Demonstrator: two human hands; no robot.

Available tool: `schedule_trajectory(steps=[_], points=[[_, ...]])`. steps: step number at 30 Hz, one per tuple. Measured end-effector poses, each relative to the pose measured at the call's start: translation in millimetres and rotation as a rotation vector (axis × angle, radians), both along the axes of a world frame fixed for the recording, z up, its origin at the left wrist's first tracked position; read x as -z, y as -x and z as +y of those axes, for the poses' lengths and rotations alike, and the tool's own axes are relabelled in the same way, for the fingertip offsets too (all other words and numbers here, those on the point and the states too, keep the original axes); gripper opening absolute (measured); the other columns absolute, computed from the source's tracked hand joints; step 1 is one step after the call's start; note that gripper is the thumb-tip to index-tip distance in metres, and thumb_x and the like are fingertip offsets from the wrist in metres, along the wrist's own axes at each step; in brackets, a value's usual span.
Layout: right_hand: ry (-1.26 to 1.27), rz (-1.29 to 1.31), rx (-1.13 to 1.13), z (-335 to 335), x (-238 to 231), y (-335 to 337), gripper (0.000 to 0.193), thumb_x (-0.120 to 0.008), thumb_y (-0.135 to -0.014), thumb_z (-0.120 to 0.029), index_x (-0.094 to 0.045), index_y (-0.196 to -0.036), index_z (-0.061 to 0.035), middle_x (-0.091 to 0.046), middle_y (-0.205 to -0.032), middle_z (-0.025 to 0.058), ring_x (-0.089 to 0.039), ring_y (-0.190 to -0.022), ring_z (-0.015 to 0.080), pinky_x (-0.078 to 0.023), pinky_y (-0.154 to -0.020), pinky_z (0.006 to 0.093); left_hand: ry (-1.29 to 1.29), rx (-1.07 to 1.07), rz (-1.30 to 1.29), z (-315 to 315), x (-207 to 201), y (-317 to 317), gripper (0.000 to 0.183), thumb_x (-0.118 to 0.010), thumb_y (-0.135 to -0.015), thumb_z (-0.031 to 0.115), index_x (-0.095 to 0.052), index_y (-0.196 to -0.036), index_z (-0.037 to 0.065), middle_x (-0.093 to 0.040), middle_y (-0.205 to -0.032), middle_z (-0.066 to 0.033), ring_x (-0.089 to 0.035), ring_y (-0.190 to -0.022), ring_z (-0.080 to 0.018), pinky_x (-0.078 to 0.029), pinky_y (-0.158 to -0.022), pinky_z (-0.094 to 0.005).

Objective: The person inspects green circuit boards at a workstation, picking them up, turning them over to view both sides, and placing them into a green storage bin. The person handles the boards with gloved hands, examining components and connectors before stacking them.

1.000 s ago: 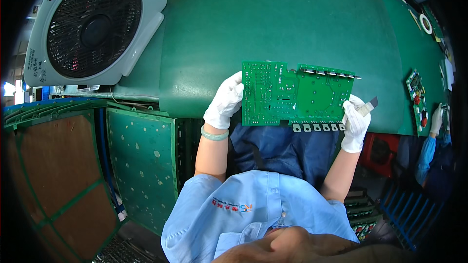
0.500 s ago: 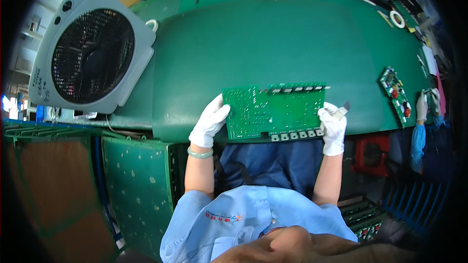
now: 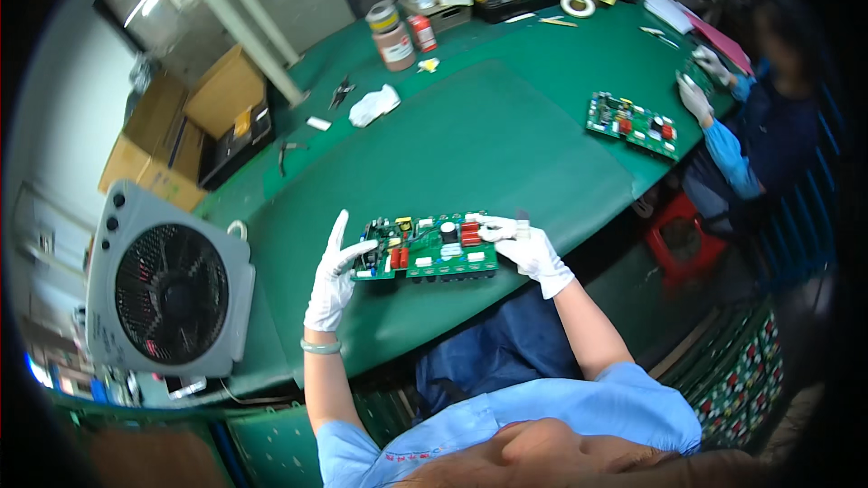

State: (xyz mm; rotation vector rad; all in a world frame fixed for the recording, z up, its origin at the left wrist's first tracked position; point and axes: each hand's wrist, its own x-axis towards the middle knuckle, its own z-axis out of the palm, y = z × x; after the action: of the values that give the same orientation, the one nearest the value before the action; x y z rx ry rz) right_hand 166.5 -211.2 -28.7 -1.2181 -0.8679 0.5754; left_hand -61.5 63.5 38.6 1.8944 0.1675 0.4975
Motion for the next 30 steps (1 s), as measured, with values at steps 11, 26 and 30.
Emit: schedule_trajectory(steps=[11, 26, 30], points=[[0.315, 0.264, -0.201, -10.2, -17.4, 3.7, 0.029, -0.053, -0.095, -0.018, -0.067, -0.119, -0.0101, -0.066, -0.119, 0.0035, -0.067, -0.076, 0.0109, -0.054, -0.059, 0.0244, -0.530, -0.585, -0.038, -103.0, -5.6, -9.4, 0.044, -0.063, -0.089, 0.015, -0.054, -0.130, 0.003, -0.055, -0.130, -0.0199, -0.048, -0.126, -0.0357, -0.036, -0.108, -0.0432], [1.033, -0.855, 0.915, -136.3, -56.9, -277.7, 0.036, -0.035, -0.099, -0.020, -0.056, -0.127, -0.0132, -0.058, -0.128, 0.0149, -0.059, -0.112, 0.0319, -0.048, -0.091, 0.0410, -0.546, -0.275, 0.125, -127.0, 2.4, 19.7, 0.052, -0.070, -0.069, -0.002, -0.060, -0.119, 0.012, -0.051, -0.139, -0.0139, -0.051, -0.126, -0.0321, -0.030, -0.108, -0.0523], [1.215, -0.778, 0.854, -156.9, -37.1, -318.6, 0.035, -0.040, -0.096, -0.029, -0.069, -0.107, -0.0119, -0.067, -0.110, 0.0151, -0.064, -0.102, 0.0334, -0.051, -0.086, 0.0446, -0.363, -0.254, 0.190, -106.5, 8.7, 41.7, 0.049, -0.065, -0.069, -0.008, -0.062, -0.113, 0.013, -0.055, -0.136, -0.0112, -0.047, -0.132, -0.0283, -0.026, -0.112, -0.0513]])
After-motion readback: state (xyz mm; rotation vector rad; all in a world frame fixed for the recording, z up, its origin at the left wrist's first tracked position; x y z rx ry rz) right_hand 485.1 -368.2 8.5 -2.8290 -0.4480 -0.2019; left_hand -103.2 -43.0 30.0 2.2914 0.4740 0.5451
